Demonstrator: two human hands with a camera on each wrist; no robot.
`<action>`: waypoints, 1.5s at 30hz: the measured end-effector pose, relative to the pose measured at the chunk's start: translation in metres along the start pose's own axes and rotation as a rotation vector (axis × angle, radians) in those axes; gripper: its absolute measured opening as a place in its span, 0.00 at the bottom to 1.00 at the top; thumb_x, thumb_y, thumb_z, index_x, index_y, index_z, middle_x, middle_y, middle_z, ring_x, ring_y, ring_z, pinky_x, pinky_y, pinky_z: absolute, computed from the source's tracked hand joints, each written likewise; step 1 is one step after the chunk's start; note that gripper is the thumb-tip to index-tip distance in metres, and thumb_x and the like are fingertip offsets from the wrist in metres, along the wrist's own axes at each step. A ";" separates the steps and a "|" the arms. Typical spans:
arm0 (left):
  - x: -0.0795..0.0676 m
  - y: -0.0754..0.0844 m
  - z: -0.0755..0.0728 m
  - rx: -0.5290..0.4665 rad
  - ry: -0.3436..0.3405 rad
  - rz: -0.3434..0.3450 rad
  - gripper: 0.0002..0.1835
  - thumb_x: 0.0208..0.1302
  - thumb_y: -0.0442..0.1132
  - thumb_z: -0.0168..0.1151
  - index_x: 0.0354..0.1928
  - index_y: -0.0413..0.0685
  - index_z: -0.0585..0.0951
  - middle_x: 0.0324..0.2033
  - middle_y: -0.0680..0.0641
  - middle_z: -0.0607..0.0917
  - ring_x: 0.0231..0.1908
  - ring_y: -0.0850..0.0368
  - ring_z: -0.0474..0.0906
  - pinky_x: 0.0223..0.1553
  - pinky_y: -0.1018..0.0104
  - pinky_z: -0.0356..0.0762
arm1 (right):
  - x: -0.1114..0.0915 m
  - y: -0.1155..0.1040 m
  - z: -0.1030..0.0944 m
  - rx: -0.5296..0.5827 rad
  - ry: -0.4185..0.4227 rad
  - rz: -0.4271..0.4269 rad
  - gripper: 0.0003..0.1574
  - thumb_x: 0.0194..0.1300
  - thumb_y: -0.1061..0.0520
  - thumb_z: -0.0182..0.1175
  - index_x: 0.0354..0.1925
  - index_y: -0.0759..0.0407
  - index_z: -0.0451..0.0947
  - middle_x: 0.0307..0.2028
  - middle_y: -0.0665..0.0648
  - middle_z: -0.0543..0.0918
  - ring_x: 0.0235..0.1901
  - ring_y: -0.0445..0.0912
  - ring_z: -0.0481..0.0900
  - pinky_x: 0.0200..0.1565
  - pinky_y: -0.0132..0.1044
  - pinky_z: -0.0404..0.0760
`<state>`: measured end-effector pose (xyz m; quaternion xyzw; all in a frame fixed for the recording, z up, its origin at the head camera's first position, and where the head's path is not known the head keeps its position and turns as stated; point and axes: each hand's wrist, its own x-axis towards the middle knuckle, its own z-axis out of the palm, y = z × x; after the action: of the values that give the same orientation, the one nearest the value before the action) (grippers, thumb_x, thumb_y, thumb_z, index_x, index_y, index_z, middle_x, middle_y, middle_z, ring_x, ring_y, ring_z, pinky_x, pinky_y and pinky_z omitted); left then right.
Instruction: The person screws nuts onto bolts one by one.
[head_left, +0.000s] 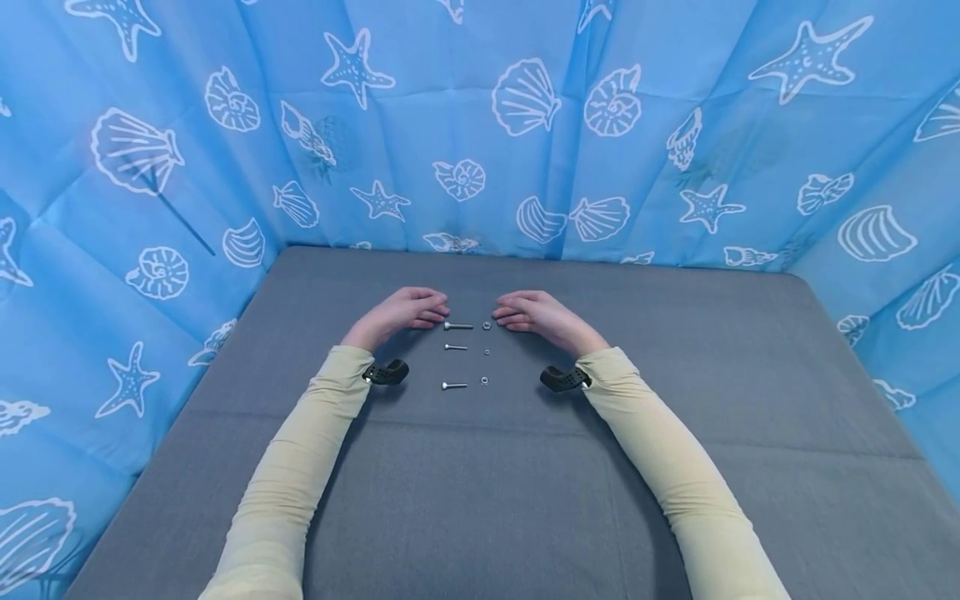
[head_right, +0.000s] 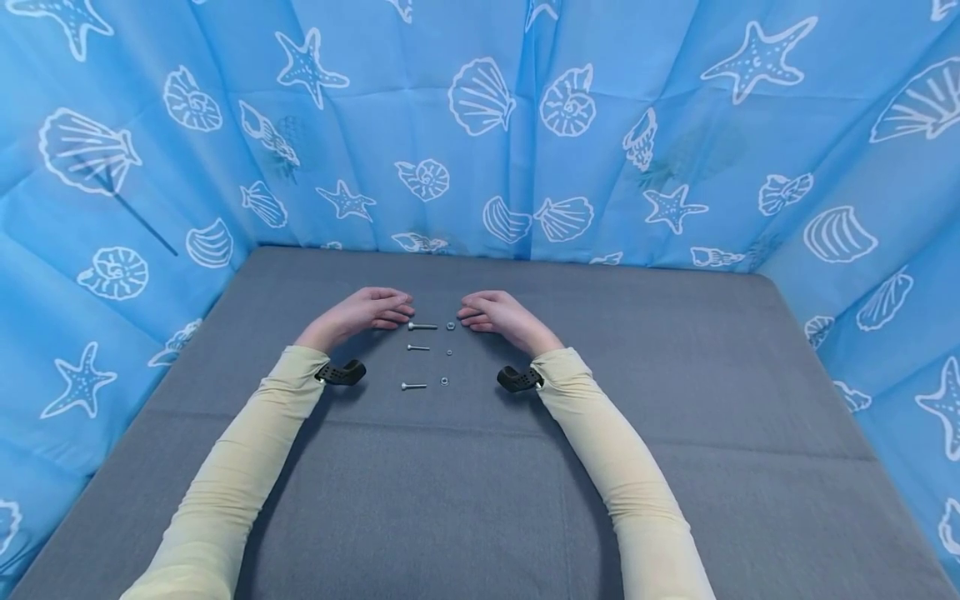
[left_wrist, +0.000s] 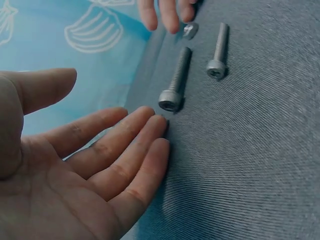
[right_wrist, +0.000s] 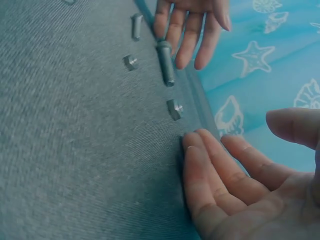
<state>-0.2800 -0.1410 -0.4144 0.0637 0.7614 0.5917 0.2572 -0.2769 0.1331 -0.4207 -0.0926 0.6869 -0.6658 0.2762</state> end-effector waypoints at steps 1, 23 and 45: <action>0.000 -0.001 0.000 0.011 0.000 0.001 0.26 0.75 0.44 0.48 0.65 0.31 0.65 0.56 0.32 0.75 0.57 0.43 0.73 0.57 0.57 0.74 | 0.001 0.000 0.001 -0.017 0.000 -0.001 0.27 0.77 0.58 0.42 0.66 0.76 0.59 0.59 0.76 0.70 0.59 0.62 0.70 0.60 0.48 0.71; 0.006 -0.008 0.014 0.233 0.190 0.052 0.20 0.54 0.33 0.73 0.49 0.37 0.82 0.42 0.43 0.84 0.41 0.53 0.80 0.43 0.62 0.80 | 0.019 0.002 0.008 -0.504 0.035 -0.083 0.20 0.58 0.67 0.67 0.50 0.70 0.79 0.41 0.64 0.84 0.38 0.43 0.80 0.36 0.28 0.77; 0.004 -0.007 0.023 0.438 0.310 0.026 0.08 0.50 0.32 0.75 0.34 0.45 0.87 0.34 0.47 0.83 0.37 0.52 0.76 0.35 0.63 0.74 | 0.025 0.002 0.019 -0.746 0.103 -0.093 0.07 0.57 0.61 0.69 0.36 0.62 0.85 0.29 0.53 0.83 0.29 0.42 0.75 0.30 0.31 0.73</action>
<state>-0.2714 -0.1211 -0.4258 0.0364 0.9007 0.4187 0.1099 -0.2881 0.1048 -0.4280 -0.1844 0.8901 -0.3856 0.1582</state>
